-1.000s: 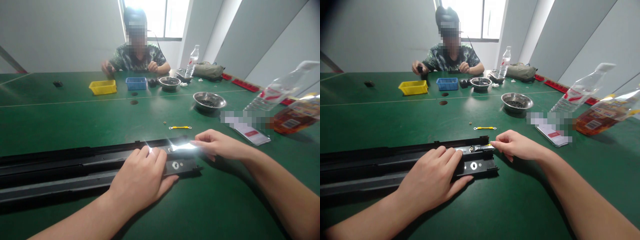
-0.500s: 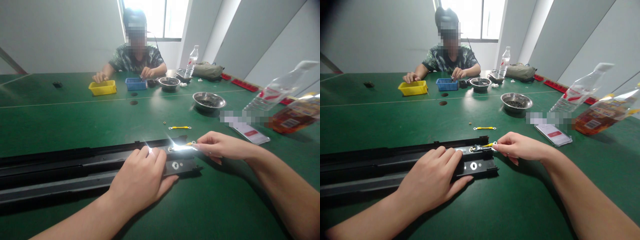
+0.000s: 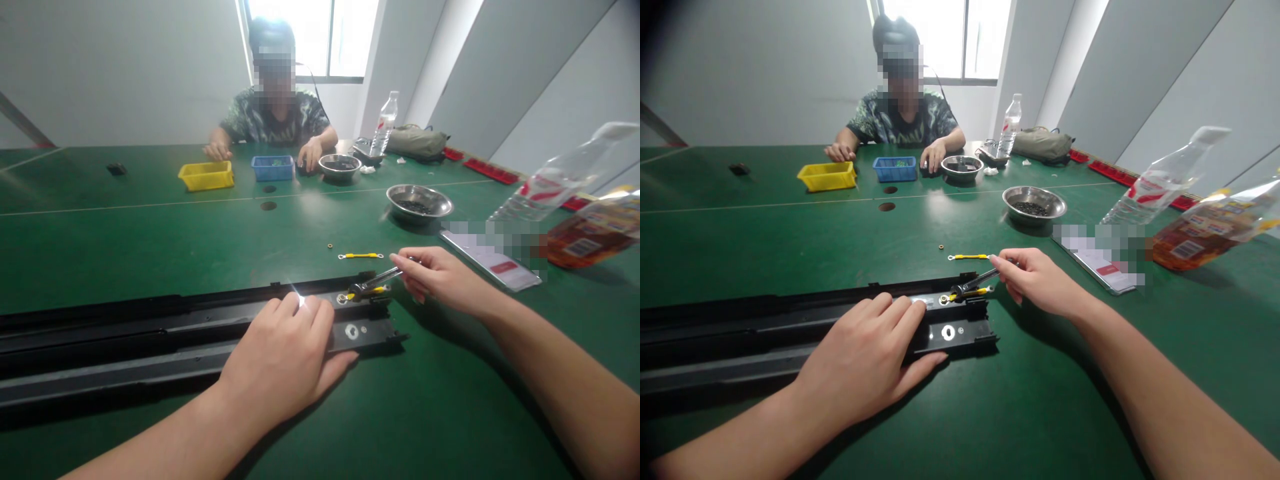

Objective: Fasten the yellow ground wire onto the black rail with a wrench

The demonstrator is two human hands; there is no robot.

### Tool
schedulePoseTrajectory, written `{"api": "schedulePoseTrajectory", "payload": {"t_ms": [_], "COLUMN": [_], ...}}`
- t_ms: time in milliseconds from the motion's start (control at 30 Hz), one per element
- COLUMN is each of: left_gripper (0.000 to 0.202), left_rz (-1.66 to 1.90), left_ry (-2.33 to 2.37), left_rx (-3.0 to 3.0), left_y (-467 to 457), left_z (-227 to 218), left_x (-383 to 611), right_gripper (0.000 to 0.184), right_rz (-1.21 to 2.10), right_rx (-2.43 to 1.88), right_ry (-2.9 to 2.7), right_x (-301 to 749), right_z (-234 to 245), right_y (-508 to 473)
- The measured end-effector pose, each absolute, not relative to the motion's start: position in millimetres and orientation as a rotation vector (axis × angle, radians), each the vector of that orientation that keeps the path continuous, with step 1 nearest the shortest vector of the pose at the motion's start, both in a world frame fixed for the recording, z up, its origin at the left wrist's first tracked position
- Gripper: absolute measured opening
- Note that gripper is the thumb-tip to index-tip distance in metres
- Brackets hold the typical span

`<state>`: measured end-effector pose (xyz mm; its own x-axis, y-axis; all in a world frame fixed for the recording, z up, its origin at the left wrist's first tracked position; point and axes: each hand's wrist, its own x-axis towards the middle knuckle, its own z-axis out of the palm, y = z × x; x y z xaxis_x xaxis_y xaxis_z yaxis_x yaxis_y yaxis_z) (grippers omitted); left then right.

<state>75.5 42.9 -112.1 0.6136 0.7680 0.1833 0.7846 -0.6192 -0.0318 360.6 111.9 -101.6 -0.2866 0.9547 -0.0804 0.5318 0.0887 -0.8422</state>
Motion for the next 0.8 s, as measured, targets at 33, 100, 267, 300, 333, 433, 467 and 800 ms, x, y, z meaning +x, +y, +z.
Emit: {"api": "schedulePoseTrajectory", "payload": {"t_ms": [33,100,267,300,333,433,467,800], "left_gripper": [0.041,0.042,0.042,0.042,0.041,0.041,0.042,0.043], "left_rz": [-0.228,-0.229,-0.244,-0.246,-0.248,-0.243,-0.241,-0.229], "left_ry": [-1.312,-1.308,-1.311,-1.311,-1.312,-1.311,-1.312,-1.318], "left_rx": [-2.722,-2.721,-2.728,-2.729,-2.729,-2.729,-2.728,-2.731], "left_y": [42.6,42.7,44.6,44.8,44.8,44.1,43.8,44.0], "left_z": [-112.1,-112.1,-112.5,-112.5,-112.5,-112.4,-112.4,-113.7], "left_x": [75.3,74.9,76.2,76.5,76.7,76.5,76.2,75.9], "right_gripper": [0.050,0.049,0.049,0.048,0.047,0.045,0.045,0.048], "right_rz": [1.093,1.090,1.151,1.165,1.177,1.194,1.197,1.462], "right_rx": [-1.434,-1.403,-1.380,-1.378,-1.378,-1.404,-1.420,-1.528], "right_ry": [-1.871,-1.878,-1.864,-1.858,-1.853,-1.852,-1.857,-2.086], "right_x": [359.5,357.2,352.3,351.7,351.2,350.3,350.3,361.8], "right_z": [-102.4,-103.9,-109.2,-110.4,-111.4,-113.2,-113.0,-98.4], "right_y": [111.7,111.2,110.6,110.7,110.9,112.1,112.5,108.6]}}
